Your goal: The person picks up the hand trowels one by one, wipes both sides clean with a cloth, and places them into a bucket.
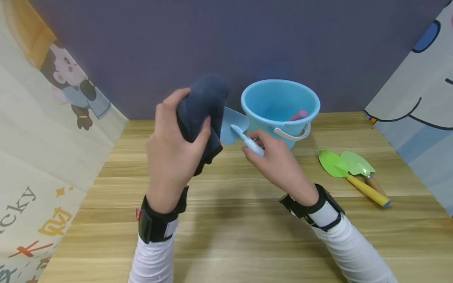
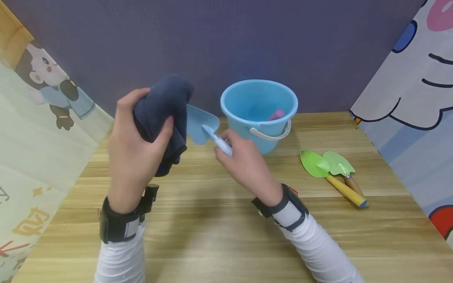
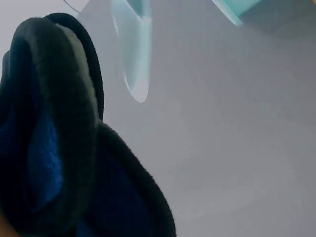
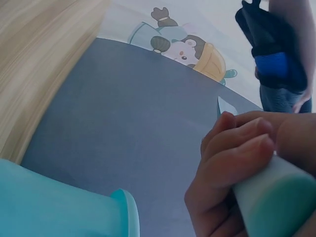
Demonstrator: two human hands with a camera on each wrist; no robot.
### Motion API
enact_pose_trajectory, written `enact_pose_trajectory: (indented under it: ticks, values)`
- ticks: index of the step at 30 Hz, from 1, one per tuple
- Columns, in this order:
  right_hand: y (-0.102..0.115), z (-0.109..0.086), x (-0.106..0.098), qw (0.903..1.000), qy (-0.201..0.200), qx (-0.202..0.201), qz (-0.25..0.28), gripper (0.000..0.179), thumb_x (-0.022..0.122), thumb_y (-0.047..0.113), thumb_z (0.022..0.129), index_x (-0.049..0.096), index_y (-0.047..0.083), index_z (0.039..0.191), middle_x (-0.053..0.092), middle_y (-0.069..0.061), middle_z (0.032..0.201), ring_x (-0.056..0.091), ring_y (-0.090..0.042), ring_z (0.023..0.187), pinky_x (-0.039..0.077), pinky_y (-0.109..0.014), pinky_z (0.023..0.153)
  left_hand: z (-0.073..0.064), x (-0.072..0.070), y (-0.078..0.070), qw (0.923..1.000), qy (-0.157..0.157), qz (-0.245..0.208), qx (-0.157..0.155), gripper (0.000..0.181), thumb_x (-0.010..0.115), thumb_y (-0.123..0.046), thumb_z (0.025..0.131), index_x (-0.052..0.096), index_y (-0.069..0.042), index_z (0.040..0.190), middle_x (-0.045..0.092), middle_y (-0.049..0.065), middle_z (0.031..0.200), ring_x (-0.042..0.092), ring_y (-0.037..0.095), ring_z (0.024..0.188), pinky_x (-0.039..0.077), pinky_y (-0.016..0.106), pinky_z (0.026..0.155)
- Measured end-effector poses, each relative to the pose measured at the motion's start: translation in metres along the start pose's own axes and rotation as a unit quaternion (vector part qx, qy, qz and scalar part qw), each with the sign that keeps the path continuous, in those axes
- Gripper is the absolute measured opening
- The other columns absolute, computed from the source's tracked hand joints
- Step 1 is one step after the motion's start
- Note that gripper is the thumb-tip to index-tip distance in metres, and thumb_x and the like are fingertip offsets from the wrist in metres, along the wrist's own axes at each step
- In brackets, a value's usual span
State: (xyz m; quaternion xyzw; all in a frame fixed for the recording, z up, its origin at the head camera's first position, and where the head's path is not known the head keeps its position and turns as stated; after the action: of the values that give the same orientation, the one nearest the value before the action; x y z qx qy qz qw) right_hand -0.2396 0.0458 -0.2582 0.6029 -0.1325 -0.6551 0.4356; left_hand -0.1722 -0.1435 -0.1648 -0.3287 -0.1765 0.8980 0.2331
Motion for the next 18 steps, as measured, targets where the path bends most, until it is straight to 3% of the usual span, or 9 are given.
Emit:
enact_pose_trajectory:
  ticks: [8,14,18]
  values:
    - [-0.003,0.002,-0.003,1.0000,-0.001,0.005,0.001,0.021,0.061,0.021,0.100,0.061,0.010,0.117,0.066,-0.008,0.094,0.057,-0.021,0.073,0.046,-0.035,0.067,-0.010,0.024,-0.027,0.9962,0.058,0.010,0.064,0.059,0.067,-0.040,0.096,0.044,-0.023,0.147,0.060,0.014,0.120,0.063,0.029,0.060,0.054,0.041,0.054]
    - [-0.002,0.000,-0.006,0.9999,-0.003,-0.008,0.005,0.034,0.058,0.022,0.102,0.056,0.011,0.133,0.067,-0.009,0.105,0.060,-0.023,0.081,0.048,-0.037,0.072,-0.018,0.048,-0.037,0.9894,0.121,0.020,0.078,0.060,0.068,-0.039,0.095,0.043,-0.025,0.148,0.059,0.013,0.117,0.061,0.022,0.058,0.049,0.035,0.049]
    - [0.001,-0.001,-0.005,0.9999,-0.004,-0.014,0.006,0.031,0.059,0.020,0.100,0.058,0.011,0.130,0.065,-0.008,0.098,0.059,-0.023,0.079,0.047,-0.037,0.070,-0.021,0.058,-0.039,0.9863,0.137,0.030,0.087,0.058,0.067,-0.040,0.096,0.044,-0.025,0.146,0.060,0.013,0.116,0.061,0.021,0.057,0.049,0.036,0.049]
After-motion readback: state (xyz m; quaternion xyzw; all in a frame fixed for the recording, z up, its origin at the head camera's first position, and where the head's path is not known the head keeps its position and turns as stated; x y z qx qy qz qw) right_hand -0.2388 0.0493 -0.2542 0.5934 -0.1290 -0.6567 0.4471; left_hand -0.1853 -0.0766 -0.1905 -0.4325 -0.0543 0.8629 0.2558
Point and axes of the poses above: each hand's wrist, its own z-axis towards the middle knuckle, its own x-axis out of the palm, y = z × x, the point moved 10 cm from there along z, towards the middle knuckle
